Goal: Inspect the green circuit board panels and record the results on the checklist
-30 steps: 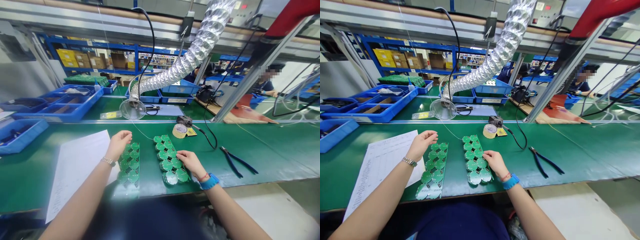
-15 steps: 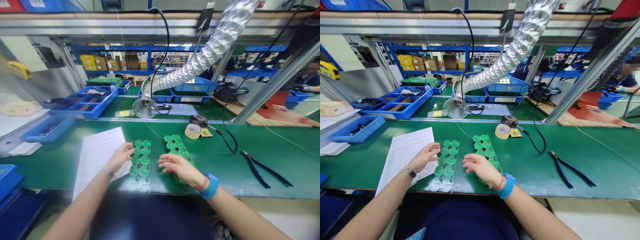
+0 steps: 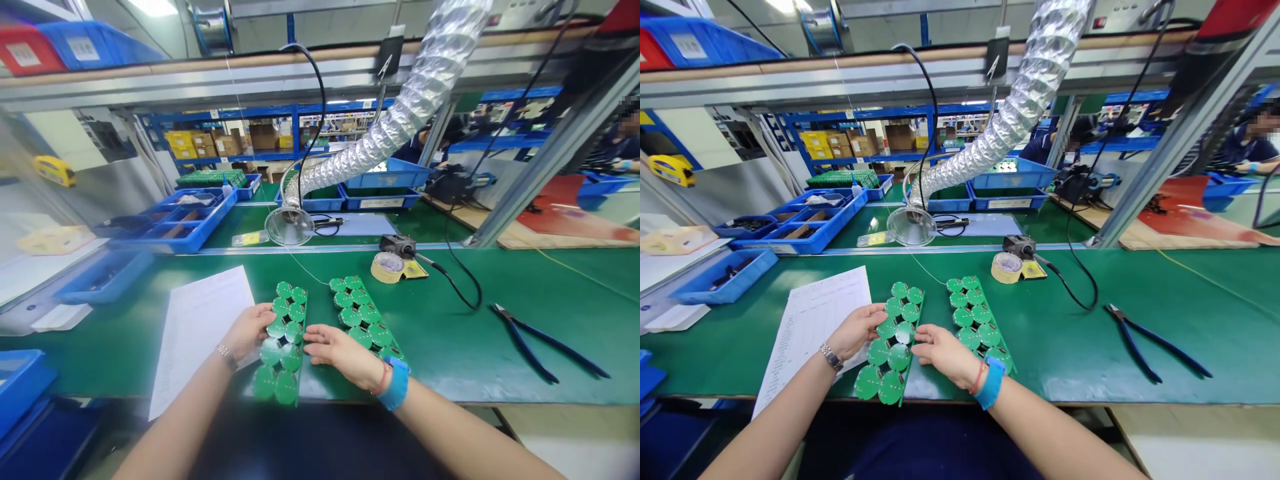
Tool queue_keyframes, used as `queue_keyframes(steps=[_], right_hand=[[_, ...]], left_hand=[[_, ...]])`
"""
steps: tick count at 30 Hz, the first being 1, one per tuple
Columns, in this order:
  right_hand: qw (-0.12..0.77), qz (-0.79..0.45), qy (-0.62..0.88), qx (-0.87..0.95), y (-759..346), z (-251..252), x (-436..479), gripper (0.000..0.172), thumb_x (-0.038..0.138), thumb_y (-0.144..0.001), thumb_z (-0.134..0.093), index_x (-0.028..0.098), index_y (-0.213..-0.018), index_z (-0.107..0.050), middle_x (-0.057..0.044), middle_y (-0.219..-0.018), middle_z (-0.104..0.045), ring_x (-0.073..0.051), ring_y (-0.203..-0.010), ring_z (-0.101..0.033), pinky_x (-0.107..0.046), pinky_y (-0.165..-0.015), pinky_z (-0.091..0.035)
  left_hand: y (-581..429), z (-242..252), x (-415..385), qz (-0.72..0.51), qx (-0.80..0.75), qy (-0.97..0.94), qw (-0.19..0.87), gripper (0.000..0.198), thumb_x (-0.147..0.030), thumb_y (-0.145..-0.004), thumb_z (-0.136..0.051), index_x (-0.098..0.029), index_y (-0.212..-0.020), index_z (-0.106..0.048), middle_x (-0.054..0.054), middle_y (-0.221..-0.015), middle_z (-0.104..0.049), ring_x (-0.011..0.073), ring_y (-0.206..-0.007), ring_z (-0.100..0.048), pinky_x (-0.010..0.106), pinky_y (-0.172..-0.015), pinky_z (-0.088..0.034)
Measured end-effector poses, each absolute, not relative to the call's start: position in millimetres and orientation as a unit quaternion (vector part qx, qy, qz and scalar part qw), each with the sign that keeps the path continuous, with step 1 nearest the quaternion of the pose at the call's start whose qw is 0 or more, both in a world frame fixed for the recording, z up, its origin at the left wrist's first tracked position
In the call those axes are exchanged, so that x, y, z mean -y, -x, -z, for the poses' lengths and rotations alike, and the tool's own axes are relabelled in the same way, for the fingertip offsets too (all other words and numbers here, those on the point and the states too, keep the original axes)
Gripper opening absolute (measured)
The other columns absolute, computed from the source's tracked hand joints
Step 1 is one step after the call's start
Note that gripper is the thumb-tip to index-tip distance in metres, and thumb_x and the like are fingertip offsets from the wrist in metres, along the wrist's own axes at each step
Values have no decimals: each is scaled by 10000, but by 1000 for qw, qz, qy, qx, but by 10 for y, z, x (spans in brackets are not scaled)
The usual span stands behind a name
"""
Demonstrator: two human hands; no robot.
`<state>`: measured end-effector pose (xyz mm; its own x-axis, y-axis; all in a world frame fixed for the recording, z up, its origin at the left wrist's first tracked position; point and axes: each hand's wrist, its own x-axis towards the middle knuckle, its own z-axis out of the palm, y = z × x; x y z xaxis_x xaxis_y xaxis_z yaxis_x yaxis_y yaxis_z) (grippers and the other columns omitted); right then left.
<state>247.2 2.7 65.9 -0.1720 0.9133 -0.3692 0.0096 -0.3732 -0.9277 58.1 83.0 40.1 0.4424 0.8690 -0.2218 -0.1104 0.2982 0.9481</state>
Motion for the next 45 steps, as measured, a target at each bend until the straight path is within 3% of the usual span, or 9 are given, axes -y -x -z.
queue_keyframes(steps=[3, 6, 10, 12, 17, 24, 30, 36, 45], right_hand=[[391, -535, 522, 537, -2592, -794, -100, 472, 215, -727, -584, 164, -1161, -406, -125, -1225, -458, -150, -971, -530, -302, -826, -438], [394, -458, 521, 603, -2691, -997, -183, 463, 292, -764, -547, 215, -1176, -350, -69, -1099, -501, -119, -755, -556, -274, -621, -487], [367, -421, 504, 659, -2772, -1212, -261, 177, 366, -829, -434, 201, -776, -400, 66, -608, -384, -72, -439, -419, -220, -404, -355], [379, -359, 496, 694, -2820, -1249, -294, 286, 361, -843, -414, 201, -634, -303, 72, -551, -299, -70, -457, -355, -220, -438, -314], [382, -268, 508, 724, -2940, -1161, -353, 323, 342, -865, -384, 197, -609, -249, 65, -550, -271, -86, -526, -261, -238, -507, -243], [324, -294, 545, 715, -2979, -1039, -319, 317, 366, -874, -367, 195, -623, -278, 60, -564, -307, -93, -543, -285, -237, -528, -252], [260, -261, 579, 727, -2948, -1008, -297, 320, 370, -881, -357, 195, -623, -288, 58, -556, -328, -97, -535, -307, -244, -531, -247], [244, -252, 583, 733, -2907, -969, -310, 302, 355, -883, -367, 198, -634, -304, 56, -557, -355, -97, -532, -328, -241, -533, -262], [242, -302, 566, 728, -2948, -1008, -278, 336, 379, -879, -363, 194, -618, -262, 56, -568, -292, -96, -546, -282, -232, -534, -256]], left_hand=[[-591, -590, -834, -411, -369, -476, 685, 311, -318, -666, -653, -190, -938, -573, -22, -693, -555, 84, -580, -518, 180, -497, -400], [-676, -840, -809, -464, -328, -474, 673, 306, -327, -693, -635, -214, -963, -545, -33, -710, -536, 90, -618, -524, 196, -531, -432], [-861, -1093, -776, -500, -270, -478, 669, 335, -317, -703, -630, -202, -1011, -566, -5, -721, -571, 112, -627, -539, 227, -553, -447], [-935, -1151, -797, -509, -257, -486, 663, 324, -325, -722, -609, -197, -1019, -586, 13, -736, -599, 114, -631, -537, 230, -570, -435], [-1040, -1127, -925, -529, -272, -523, 611, 283, -304, -746, -589, -196, -1008, -603, 10, -753, -611, 91, -642, -488, 192, -568, -365], [-1109, -924, -988, -521, -278, -496, 637, 73, -231, -742, -588, -184, -793, -563, -47, -638, -535, 60, -569, -431, 171, -529, -318], [-1087, -864, -978, -495, -291, -466, 673, 166, -247, -717, -615, -180, -682, -467, -53, -610, -548, 76, -583, -495, 189, -570, -364], [-1115, -846, -969, -491, -307, -462, 672, 201, -254, -687, -646, -178, -692, -461, -34, -661, -569, 95, -615, -521, 220, -595, -419], [-1086, -903, -981, -535, -282, -460, 650, 243, -296, -727, -613, -191, -934, -540, 23, -836, -643, 152, -751, -585, 266, -672, -460]])
